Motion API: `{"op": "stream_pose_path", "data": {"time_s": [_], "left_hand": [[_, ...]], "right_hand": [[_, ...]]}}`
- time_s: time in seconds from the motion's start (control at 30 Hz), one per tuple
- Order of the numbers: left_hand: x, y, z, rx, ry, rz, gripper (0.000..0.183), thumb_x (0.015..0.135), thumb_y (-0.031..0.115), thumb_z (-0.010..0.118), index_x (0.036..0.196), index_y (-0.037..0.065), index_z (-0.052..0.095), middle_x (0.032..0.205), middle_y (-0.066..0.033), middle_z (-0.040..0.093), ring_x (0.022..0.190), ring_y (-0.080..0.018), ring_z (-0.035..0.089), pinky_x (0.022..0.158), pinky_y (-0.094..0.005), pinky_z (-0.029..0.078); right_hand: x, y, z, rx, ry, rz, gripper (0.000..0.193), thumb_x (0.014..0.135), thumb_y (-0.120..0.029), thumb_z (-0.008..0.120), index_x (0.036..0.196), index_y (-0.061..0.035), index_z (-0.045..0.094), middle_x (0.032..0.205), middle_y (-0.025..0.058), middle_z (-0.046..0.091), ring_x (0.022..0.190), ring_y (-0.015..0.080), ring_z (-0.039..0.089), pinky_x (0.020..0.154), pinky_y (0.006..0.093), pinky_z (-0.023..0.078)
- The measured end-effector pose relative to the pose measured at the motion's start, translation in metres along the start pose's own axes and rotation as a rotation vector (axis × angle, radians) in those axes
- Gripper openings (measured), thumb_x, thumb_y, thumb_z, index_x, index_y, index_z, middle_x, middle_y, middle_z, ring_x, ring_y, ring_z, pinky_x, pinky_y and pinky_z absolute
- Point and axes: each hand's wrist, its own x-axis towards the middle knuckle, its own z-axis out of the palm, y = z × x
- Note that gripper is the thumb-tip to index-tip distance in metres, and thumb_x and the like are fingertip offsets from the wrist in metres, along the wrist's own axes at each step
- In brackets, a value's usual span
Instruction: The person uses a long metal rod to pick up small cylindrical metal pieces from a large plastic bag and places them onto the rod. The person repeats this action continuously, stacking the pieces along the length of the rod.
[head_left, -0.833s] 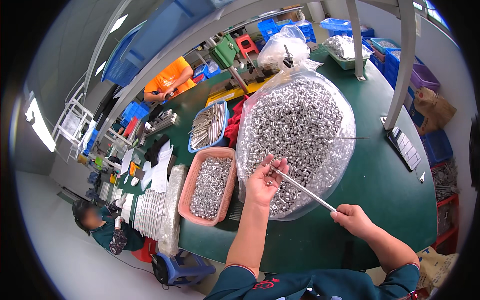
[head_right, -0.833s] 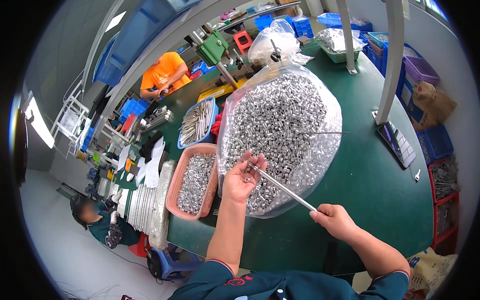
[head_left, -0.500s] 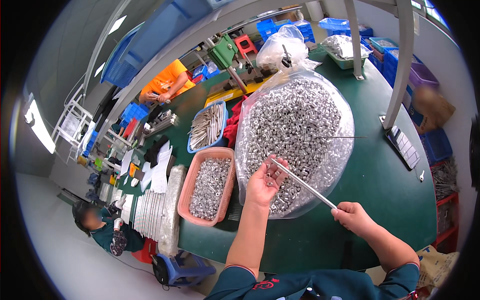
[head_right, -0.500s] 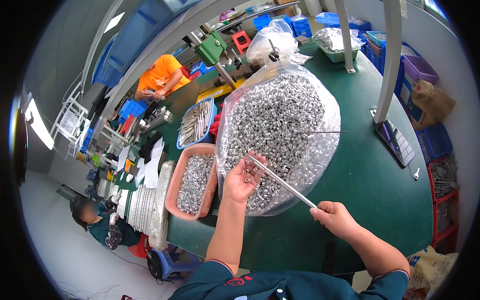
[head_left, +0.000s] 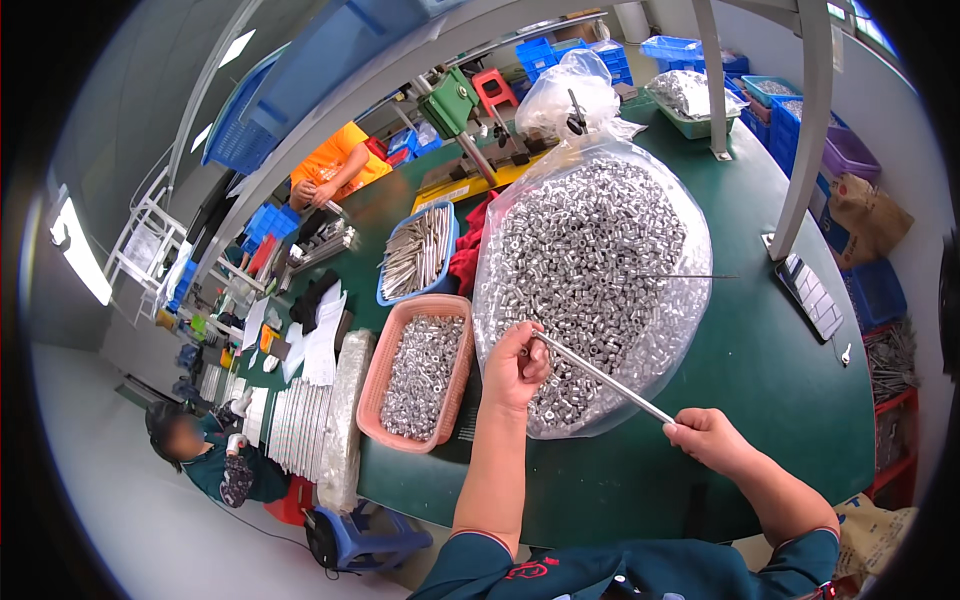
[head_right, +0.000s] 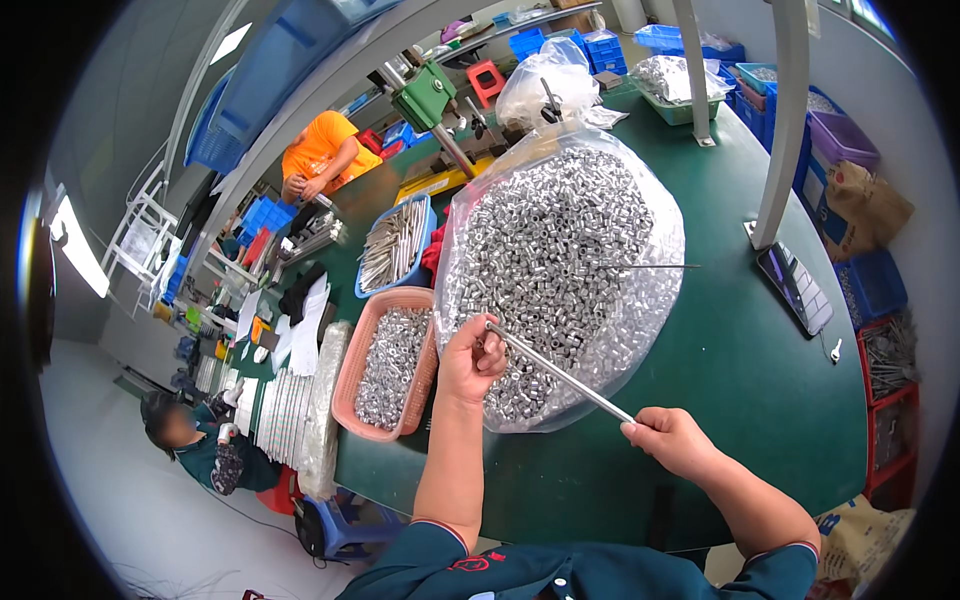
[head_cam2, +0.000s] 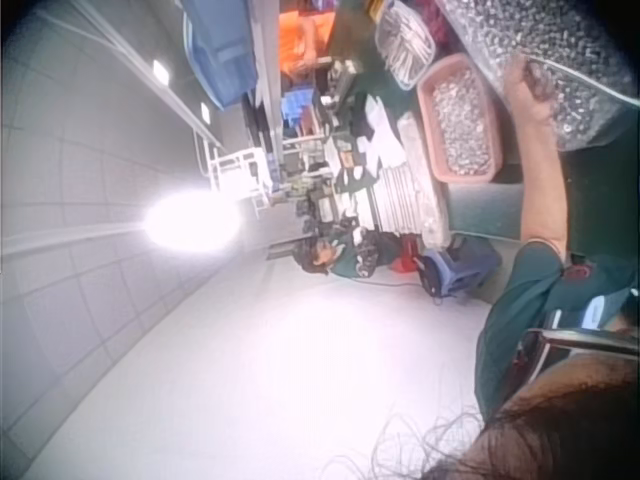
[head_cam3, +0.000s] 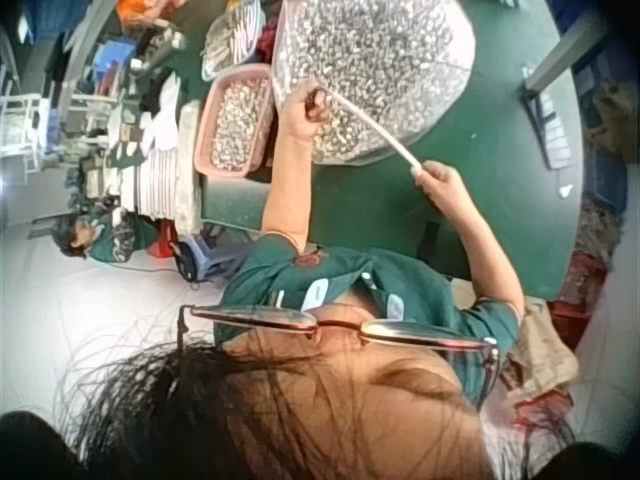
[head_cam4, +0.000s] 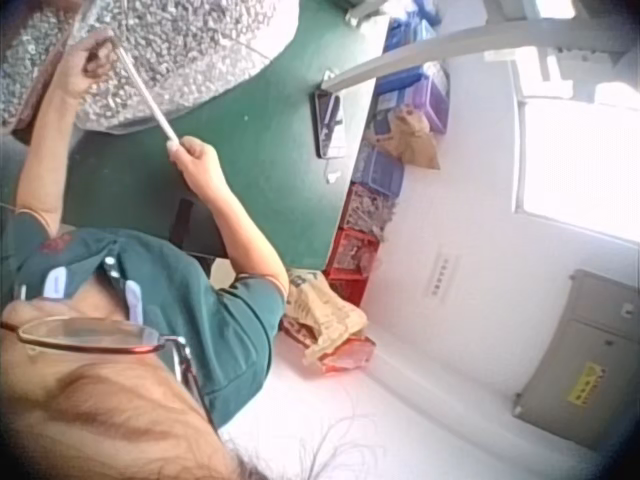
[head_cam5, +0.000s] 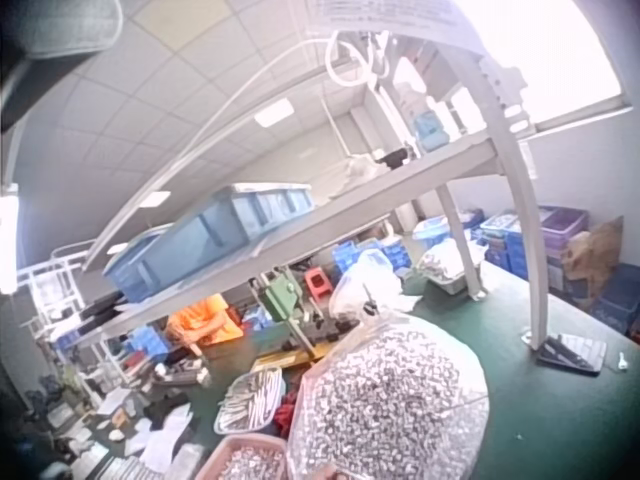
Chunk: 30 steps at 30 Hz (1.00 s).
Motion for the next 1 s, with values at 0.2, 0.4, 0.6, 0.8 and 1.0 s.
{"op": "stream_pose_path", "data": {"time_s": [0.2,0.4,0.6,0.8,1.0], "left_hand": [[-0.005,0.006,-0.002,0.262,-0.022,0.062,0.017,0.091,0.021,0.064,0.091,0.005,0.058,0.055,-0.0003,0.05,0.039,-0.0052,0.032,0.037,-0.0205,0.021],[-0.005,0.011,0.0,0.421,0.078,0.046,0.021,0.088,0.023,0.068,0.081,0.008,0.055,0.053,0.0017,0.047,0.039,-0.0039,0.034,0.036,-0.0199,0.02],[-0.006,0.008,-0.004,0.242,-0.095,0.145,0.021,0.089,0.023,0.067,0.079,0.008,0.056,0.053,0.0016,0.046,0.041,-0.0041,0.035,0.037,-0.0198,0.021],[-0.006,0.007,-0.008,0.185,-0.227,0.216,0.019,0.09,0.023,0.066,0.088,0.005,0.06,0.053,0.002,0.047,0.042,-0.0047,0.035,0.04,-0.0204,0.025],[-0.003,0.001,0.0,0.333,0.057,0.149,0.021,0.09,0.024,0.066,0.088,0.004,0.06,0.052,0.0016,0.046,0.04,-0.0045,0.033,0.039,-0.02,0.023]], "right_hand": [[-0.002,-0.003,-0.004,-0.255,0.122,-0.142,0.031,0.092,-0.027,0.061,0.078,0.0003,0.06,0.059,-0.0001,0.047,0.055,0.0082,0.042,0.05,0.0294,0.036],[0.001,0.008,0.003,-0.352,0.218,-0.239,0.03,0.092,-0.024,0.061,0.073,0.0004,0.058,0.058,-0.0018,0.048,0.049,0.0111,0.043,0.047,0.03,0.034],[0.002,0.007,-0.001,0.235,-0.176,0.069,0.033,0.094,-0.03,0.058,0.078,-0.0022,0.057,0.055,-0.0043,0.042,0.045,0.0068,0.035,0.042,0.0254,0.028],[0.005,0.013,-0.005,0.555,-0.416,0.209,0.031,0.096,-0.029,0.057,0.078,-0.0033,0.054,0.053,-0.0063,0.037,0.045,0.0048,0.03,0.041,0.022,0.023],[-0.004,0.003,0.015,-0.386,0.257,-0.202,0.036,0.093,-0.026,0.06,0.071,0.0016,0.052,0.055,0.0033,0.046,0.049,0.0155,0.046,0.049,0.0354,0.038]]}}
